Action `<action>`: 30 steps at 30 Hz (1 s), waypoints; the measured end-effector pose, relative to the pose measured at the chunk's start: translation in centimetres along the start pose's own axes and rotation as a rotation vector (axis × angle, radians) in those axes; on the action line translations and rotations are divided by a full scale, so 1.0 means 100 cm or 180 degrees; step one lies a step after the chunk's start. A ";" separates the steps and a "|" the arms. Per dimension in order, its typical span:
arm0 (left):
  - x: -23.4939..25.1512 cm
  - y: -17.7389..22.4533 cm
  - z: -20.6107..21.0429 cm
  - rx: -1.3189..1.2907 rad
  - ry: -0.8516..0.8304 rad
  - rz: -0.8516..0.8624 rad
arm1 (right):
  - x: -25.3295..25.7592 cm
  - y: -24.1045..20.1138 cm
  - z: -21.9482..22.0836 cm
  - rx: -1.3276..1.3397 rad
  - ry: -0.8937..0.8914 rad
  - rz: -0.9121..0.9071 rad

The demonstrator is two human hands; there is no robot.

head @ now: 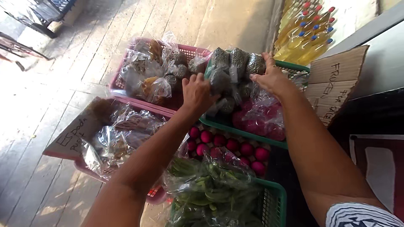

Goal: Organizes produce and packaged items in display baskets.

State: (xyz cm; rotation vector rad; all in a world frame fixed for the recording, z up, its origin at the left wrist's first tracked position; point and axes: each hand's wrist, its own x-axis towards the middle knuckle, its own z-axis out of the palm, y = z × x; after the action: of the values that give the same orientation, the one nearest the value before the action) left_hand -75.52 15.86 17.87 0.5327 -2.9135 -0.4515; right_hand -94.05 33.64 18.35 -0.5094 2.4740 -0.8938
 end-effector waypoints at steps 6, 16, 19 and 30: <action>-0.008 -0.001 0.018 0.0193 0.0759 0.0654 | -0.003 -0.014 0.009 -0.0507 0.0347 0.0074; 0.006 0.004 0.035 0.0244 0.0524 0.1081 | -0.013 -0.051 -0.021 -0.1288 0.0439 -0.0437; 0.011 -0.008 0.029 -0.0318 0.0174 0.1315 | -0.009 -0.098 0.003 -0.0984 0.0605 -0.1412; 0.026 -0.125 -0.015 0.0356 -0.0016 0.0188 | 0.065 -0.172 0.116 -0.2548 -0.0579 -0.1907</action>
State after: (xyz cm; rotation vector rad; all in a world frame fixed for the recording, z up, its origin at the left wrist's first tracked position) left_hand -73.64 3.37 15.51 0.4588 -2.9633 -0.2840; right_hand -90.10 12.29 20.01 -1.5702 2.4528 0.0327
